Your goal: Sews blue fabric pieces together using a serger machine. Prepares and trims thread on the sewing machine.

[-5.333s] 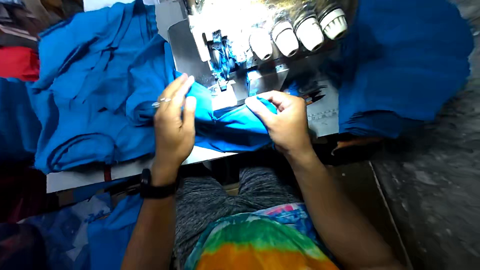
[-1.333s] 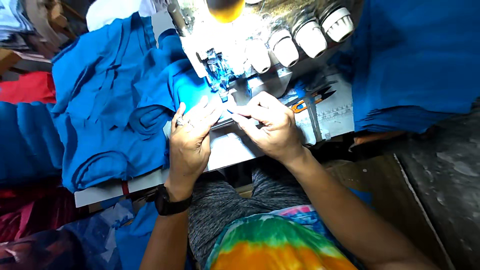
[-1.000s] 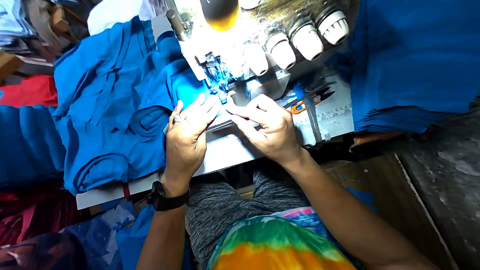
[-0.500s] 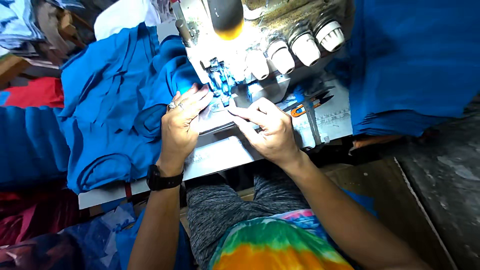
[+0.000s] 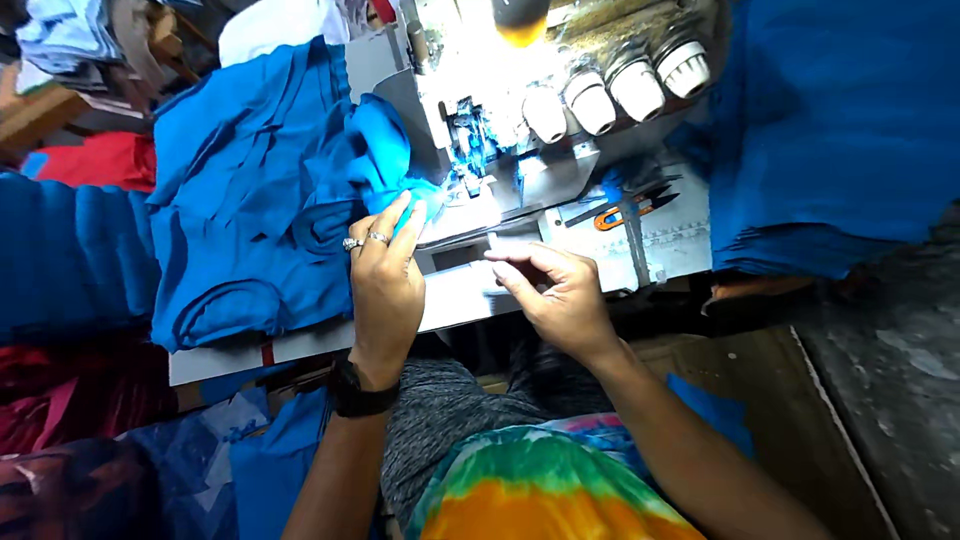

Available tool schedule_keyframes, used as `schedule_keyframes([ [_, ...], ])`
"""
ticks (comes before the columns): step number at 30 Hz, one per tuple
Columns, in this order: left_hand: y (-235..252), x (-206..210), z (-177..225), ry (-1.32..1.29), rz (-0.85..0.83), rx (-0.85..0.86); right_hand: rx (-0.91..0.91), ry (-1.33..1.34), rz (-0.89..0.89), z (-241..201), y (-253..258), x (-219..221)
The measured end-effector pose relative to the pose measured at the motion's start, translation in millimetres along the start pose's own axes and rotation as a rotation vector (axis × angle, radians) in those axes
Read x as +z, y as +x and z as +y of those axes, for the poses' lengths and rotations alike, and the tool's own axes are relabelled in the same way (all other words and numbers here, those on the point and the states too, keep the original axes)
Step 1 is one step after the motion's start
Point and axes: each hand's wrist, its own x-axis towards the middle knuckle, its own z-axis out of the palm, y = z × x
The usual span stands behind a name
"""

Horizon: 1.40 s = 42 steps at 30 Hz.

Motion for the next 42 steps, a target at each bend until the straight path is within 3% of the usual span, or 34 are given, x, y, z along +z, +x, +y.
schedule_keyframes([
  [3, -16, -9, 22, 0.01, -0.049, -0.075, 0.212, 0.152, -0.122, -8, 4, -2],
  [6, -26, -1, 55, -0.159, -0.131, -0.11, 0.409, 0.336, -0.244, -9, 19, -12],
  [10, -23, 30, 76, -0.457, -0.252, -0.063, 0.395, 0.189, -0.229, -4, 43, -27],
  [13, -11, 4, 64, -0.555, -0.374, 0.017, 0.337, 0.167, -0.161, 2, 55, -34],
  [16, 3, -30, 34, -0.384, -0.123, -0.018, 0.268, 0.084, -0.071, -9, 39, -39],
  [18, 14, -26, 8, -0.251, -0.052, -0.061, 0.224, 0.028, -0.025, -12, 21, -39],
  [22, 28, 15, -25, -0.271, -0.224, -0.151, 0.271, -0.019, -0.009, -22, -18, -45],
  [29, 29, 23, -19, -0.308, -0.264, -0.183, 0.468, 0.509, 0.035, -20, -70, -35],
  [42, 27, 28, -18, -0.33, -0.229, -0.146, 0.441, 0.547, -0.101, 1, -56, -38],
])
